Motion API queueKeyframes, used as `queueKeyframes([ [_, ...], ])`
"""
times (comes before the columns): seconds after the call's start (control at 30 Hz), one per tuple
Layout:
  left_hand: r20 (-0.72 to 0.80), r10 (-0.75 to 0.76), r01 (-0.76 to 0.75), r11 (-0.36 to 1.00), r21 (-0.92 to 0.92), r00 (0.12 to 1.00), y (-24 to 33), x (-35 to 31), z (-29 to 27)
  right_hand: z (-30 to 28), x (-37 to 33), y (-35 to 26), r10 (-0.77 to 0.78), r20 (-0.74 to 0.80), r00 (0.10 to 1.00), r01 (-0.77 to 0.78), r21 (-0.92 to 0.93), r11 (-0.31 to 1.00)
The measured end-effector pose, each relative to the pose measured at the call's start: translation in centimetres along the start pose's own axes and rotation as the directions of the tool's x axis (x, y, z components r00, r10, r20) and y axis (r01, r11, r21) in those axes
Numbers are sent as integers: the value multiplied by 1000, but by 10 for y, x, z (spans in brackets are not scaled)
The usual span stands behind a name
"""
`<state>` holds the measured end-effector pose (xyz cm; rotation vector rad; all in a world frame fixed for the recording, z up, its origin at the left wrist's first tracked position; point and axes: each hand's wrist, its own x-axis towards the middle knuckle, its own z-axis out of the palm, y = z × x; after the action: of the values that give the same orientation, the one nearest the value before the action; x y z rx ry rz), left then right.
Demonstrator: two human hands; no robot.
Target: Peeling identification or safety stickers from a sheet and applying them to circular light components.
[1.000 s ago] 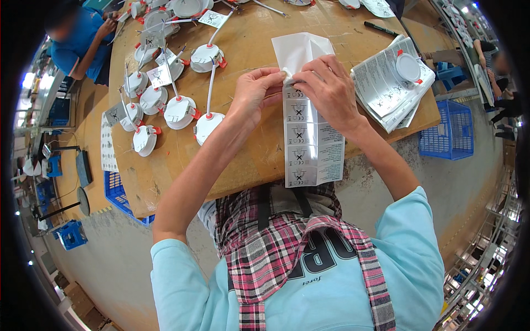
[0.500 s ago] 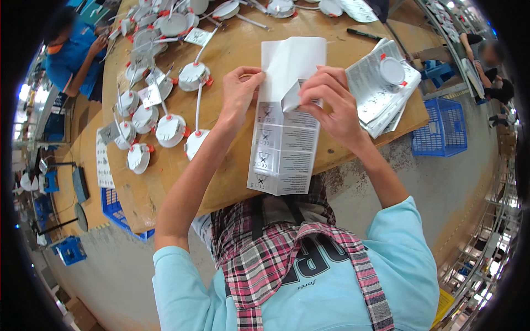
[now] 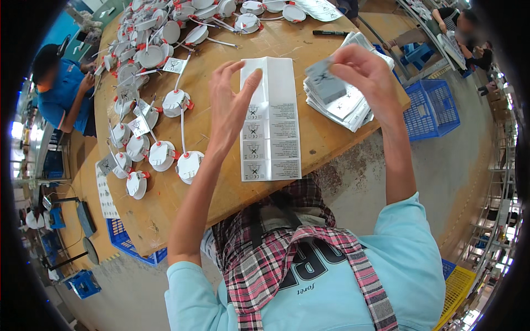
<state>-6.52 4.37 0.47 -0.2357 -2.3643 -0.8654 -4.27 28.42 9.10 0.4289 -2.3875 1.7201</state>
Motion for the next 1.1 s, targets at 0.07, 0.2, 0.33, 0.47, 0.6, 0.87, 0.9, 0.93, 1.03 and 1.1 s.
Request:
queueKeyframes([
  [0.07,494,-196,524,465,-714,847,34,-2,-30,14,5,-2,-36,103,994,41,-46,998],
  [0.2,700,-36,643,432,-633,714,43,-16,-51,46,8,-15,-50,284,958,95,-149,984],
  [0.33,711,-95,717,126,-685,696,32,-26,-61,65,4,-5,-197,255,946,232,-111,966],
  [0.47,691,-167,700,-6,-714,704,17,-40,-75,72,-7,11,-163,364,917,149,65,987],
  [0.6,550,-260,602,468,-647,794,4,-59,-88,79,-15,-1,129,400,907,-155,31,987],
  [0.87,149,-119,84,971,226,982,-46,-120,-124,91,-14,-15,151,377,914,-118,-111,987],
  [0.9,172,-175,137,967,214,969,-43,-128,-125,99,-14,-19,173,427,888,-182,-20,983],
  [0.93,196,-230,190,960,204,953,-39,-135,-126,107,-13,-22,188,476,859,-248,67,966],
  [1.03,198,-265,228,955,189,944,-22,-147,-131,122,-14,-21,171,560,811,-281,115,953],
  [1.1,225,-297,269,952,146,928,-21,-150,-136,129,-14,-22,187,595,782,-307,106,946],
])
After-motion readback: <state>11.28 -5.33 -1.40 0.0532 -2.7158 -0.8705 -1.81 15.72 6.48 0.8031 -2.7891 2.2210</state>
